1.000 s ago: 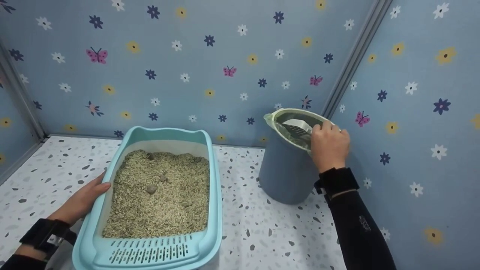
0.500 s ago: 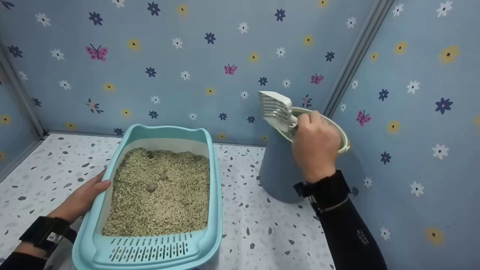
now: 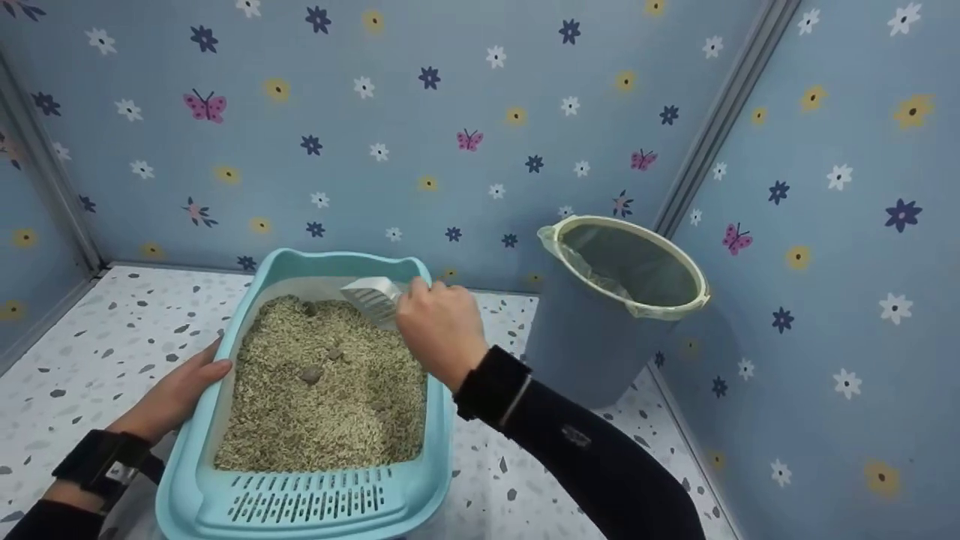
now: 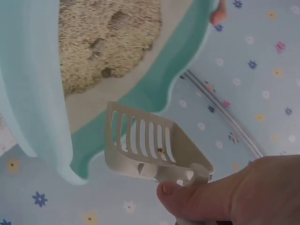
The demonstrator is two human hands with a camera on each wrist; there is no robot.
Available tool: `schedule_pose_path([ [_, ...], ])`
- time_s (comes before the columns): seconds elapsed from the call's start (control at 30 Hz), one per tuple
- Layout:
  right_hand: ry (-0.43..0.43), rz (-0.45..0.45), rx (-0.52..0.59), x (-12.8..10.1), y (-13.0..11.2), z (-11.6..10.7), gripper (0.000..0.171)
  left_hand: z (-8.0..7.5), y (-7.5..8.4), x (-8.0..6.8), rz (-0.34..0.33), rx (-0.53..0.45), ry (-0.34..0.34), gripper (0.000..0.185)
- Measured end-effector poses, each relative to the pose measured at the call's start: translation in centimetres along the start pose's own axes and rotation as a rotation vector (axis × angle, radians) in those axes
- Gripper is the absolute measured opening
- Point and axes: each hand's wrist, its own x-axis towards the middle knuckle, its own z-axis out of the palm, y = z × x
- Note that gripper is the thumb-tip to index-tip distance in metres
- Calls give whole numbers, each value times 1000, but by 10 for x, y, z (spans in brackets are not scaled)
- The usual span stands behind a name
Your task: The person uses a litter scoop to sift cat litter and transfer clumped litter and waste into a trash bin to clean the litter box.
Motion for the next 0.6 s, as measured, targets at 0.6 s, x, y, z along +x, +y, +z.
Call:
schedule_pose_path([
  [0.6,-365,-178,-243,76,-31,110,39,0,1,-2,-18,31,5,85],
])
